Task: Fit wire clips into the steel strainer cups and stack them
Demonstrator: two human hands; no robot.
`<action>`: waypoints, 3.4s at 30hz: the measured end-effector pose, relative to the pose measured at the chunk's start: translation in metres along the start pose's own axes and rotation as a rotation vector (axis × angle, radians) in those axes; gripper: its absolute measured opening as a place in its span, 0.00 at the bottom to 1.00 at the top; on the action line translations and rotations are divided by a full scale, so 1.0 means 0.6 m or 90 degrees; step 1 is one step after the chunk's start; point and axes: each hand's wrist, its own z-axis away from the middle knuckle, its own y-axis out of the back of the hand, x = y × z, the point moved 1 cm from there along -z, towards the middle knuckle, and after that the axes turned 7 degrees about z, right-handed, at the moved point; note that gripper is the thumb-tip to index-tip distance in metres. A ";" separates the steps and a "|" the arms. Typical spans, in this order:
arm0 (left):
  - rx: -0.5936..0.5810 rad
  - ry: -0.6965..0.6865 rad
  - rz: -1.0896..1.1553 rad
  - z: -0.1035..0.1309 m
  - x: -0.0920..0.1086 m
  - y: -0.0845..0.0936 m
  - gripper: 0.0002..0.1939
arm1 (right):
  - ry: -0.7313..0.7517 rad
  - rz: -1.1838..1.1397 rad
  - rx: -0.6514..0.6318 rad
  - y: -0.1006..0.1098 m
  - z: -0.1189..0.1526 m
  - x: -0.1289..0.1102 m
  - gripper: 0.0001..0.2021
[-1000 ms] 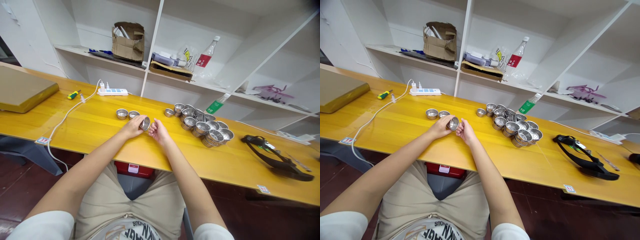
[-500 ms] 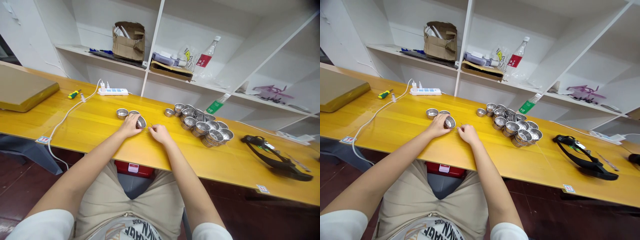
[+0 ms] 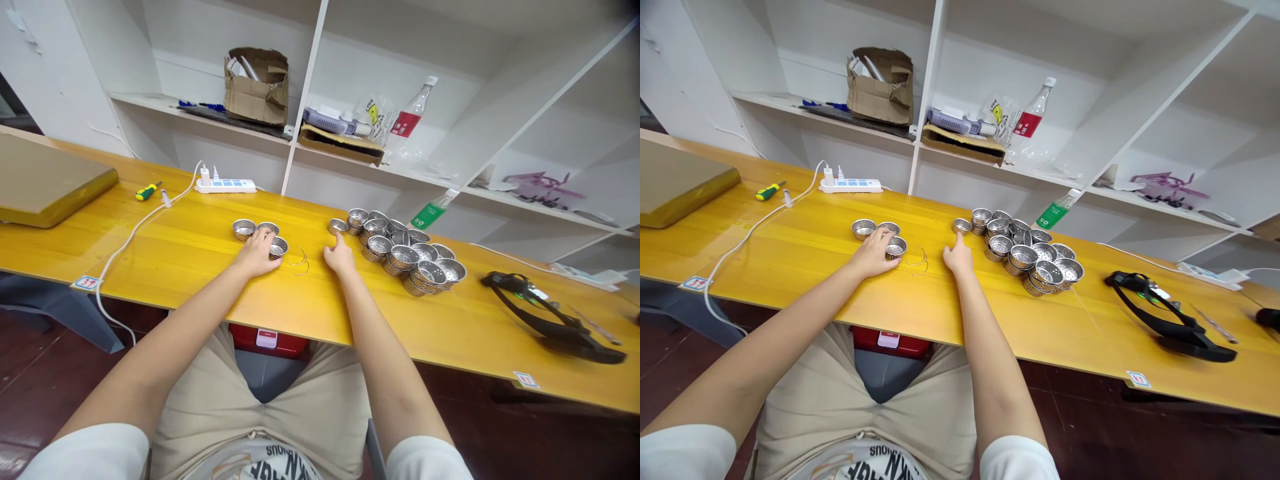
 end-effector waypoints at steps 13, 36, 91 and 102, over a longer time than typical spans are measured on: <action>-0.011 0.024 -0.057 0.008 0.000 0.025 0.38 | -0.046 0.121 -0.055 0.003 -0.082 0.019 0.27; 0.088 -0.239 0.107 -0.007 0.006 0.001 0.36 | 0.405 -0.195 -0.055 -0.015 0.110 -0.111 0.14; 0.062 -0.262 0.074 -0.009 0.016 -0.014 0.35 | -0.147 -0.949 -0.443 -0.003 0.129 -0.147 0.11; 0.054 -0.284 0.091 -0.008 0.021 -0.015 0.35 | -0.142 -0.903 -0.515 -0.011 0.124 -0.144 0.28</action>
